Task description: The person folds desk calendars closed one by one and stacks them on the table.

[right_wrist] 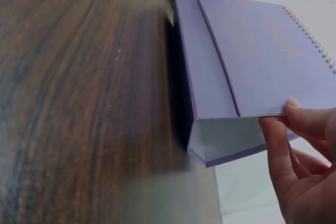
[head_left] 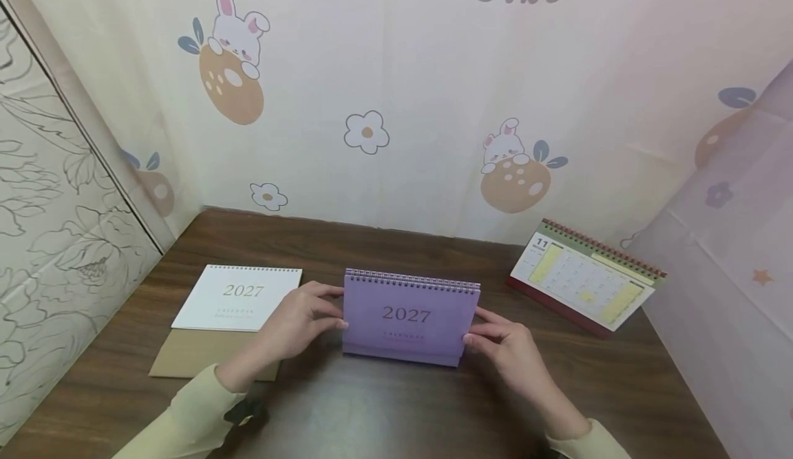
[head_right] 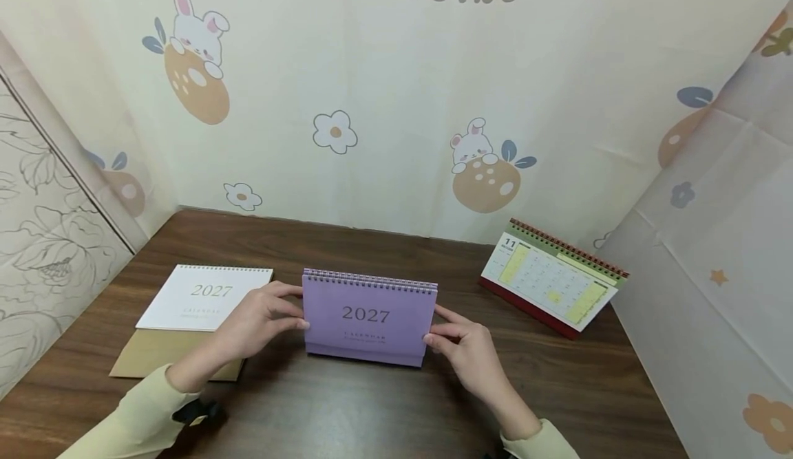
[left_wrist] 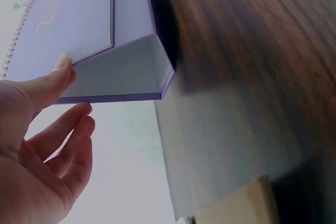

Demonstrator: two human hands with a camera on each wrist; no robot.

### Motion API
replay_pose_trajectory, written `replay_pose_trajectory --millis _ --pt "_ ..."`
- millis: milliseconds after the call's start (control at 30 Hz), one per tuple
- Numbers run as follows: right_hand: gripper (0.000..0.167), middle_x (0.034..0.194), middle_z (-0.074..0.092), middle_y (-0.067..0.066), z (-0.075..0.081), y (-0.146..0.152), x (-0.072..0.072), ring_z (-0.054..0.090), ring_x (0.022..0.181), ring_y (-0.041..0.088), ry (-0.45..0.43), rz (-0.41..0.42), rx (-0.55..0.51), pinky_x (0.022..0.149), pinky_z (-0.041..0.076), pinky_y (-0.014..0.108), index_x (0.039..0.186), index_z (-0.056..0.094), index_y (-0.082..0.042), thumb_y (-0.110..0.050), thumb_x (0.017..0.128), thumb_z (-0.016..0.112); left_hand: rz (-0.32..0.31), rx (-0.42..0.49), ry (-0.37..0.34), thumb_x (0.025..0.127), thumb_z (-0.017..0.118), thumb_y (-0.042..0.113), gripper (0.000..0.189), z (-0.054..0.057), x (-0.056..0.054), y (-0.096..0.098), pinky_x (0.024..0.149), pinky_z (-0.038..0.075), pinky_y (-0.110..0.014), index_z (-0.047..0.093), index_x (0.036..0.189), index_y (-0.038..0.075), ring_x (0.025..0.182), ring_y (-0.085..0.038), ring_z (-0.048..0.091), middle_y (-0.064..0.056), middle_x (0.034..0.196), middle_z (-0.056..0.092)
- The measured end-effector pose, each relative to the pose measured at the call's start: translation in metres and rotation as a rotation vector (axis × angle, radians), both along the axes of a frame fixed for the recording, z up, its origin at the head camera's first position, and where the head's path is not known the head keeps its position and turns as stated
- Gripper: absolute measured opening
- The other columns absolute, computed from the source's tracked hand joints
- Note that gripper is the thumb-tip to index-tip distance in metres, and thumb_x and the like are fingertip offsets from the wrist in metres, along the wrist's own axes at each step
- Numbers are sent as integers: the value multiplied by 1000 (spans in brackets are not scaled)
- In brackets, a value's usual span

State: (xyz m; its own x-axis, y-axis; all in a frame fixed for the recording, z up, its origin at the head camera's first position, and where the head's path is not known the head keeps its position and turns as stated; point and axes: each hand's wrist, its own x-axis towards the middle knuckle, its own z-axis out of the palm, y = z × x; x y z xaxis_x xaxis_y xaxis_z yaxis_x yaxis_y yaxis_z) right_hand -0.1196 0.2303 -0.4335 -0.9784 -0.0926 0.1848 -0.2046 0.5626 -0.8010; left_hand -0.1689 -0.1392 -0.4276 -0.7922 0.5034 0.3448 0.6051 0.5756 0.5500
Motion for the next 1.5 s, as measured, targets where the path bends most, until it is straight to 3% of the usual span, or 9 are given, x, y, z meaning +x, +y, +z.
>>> replay_pose_trajectory --millis 267,567,800,967,1133,1333,1500 --pt "7 126 66 15 6 3 2 61 118 32 -33 0 13 86 50 22 92 81 -12 -14 84 80 -10 51 -53 85 79 21 4 5 5 -2 86 51 -42 81 82 21 108 -24 63 -3 118 69" --pt "10 123 67 17 13 1 5 62 116 33 -73 -17 -53 82 52 23 95 79 -6 -9 85 79 0 166 -145 85 81 22 9 10 8 -1 84 53 -34 81 86 14 105 -21 65 -1 112 71" --pt "13 117 71 10 14 0 4 64 114 28 -51 -30 -4 89 48 23 96 80 -10 -15 84 81 30 182 -198 86 80 22 8 9 9 0 80 54 -33 79 87 14 101 -20 67 -1 110 71" --pt "16 111 73 10 13 -2 1 67 107 25 -56 -38 -14 86 51 24 100 79 -8 -15 86 80 72 195 -234 86 80 20 7 7 7 1 74 51 -32 75 91 18 94 -19 66 1 107 72" --pt "31 109 72 13 13 -3 -2 71 94 23 -138 -55 -110 79 57 30 115 69 -3 -11 86 79 112 249 -322 85 81 20 24 3 3 2 75 51 -32 69 106 18 88 -14 64 6 98 70" --pt "43 118 69 18 10 -4 -7 69 104 31 -183 -59 -173 84 56 34 126 62 -3 -14 88 78 100 303 -418 88 78 19 40 -6 -3 4 84 52 -39 64 124 10 97 -15 65 2 105 70" --pt "44 116 69 17 5 -4 -9 69 104 29 -230 -77 -178 85 56 34 128 61 -3 -15 89 77 78 282 -481 91 75 18 40 -14 -5 6 85 53 -39 63 127 6 96 -16 66 -1 105 69"
